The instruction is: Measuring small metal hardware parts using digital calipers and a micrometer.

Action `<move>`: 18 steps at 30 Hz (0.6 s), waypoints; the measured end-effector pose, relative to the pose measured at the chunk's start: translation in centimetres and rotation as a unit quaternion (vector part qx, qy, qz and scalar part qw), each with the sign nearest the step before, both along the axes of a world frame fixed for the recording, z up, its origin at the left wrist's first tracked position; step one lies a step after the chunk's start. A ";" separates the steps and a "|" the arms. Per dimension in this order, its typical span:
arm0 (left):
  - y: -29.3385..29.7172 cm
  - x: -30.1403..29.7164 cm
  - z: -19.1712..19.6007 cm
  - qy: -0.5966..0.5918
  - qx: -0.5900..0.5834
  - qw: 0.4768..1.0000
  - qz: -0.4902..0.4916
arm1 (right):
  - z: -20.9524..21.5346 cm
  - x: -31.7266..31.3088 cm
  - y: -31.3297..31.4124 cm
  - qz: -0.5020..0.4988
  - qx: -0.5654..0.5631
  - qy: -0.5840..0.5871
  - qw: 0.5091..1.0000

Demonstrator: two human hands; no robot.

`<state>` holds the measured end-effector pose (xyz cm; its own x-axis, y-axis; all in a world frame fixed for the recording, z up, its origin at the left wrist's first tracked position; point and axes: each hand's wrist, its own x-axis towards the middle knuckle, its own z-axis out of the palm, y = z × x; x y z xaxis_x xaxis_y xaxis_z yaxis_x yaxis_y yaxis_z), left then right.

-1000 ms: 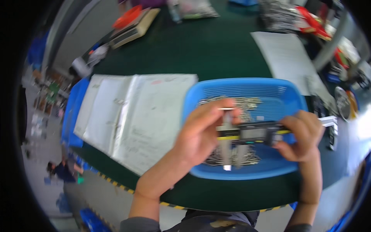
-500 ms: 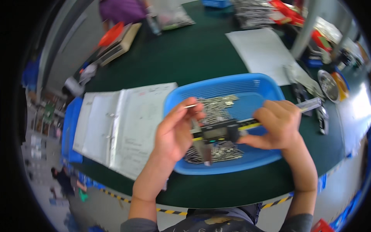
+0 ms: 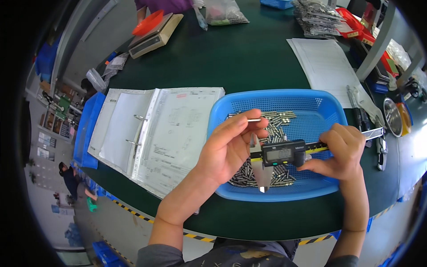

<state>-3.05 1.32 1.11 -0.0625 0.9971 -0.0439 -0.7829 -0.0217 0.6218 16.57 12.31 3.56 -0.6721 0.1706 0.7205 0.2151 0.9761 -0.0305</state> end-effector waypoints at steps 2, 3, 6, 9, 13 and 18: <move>0.1 0.0 0.0 -0.009 0.005 1.000 0.005 | 0.0 0.0 0.0 -0.004 0.011 -0.013 1.000; 0.1 0.1 0.1 -0.017 0.006 1.000 0.009 | 0.1 0.2 0.0 -0.006 0.017 -0.009 1.000; 0.0 0.1 0.2 -0.033 -0.009 0.999 0.004 | 0.0 0.5 0.0 -0.012 0.006 -0.026 1.000; 0.0 0.1 0.3 -0.022 0.003 1.000 0.007 | -0.1 0.6 0.1 -0.009 -0.020 -0.025 0.999; 0.0 0.1 0.4 -0.015 0.008 1.000 0.012 | -0.2 0.7 0.1 0.004 -0.029 -0.019 0.999; 0.0 0.2 0.3 -0.017 -0.002 1.000 0.022 | -0.2 0.8 0.1 0.007 -0.038 -0.023 0.999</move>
<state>-2.87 1.30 1.46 -0.1053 0.9931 -0.0511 -0.8019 -0.0544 0.5950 17.37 12.44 3.36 -0.7063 0.2154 0.6743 0.2053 0.9740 -0.0961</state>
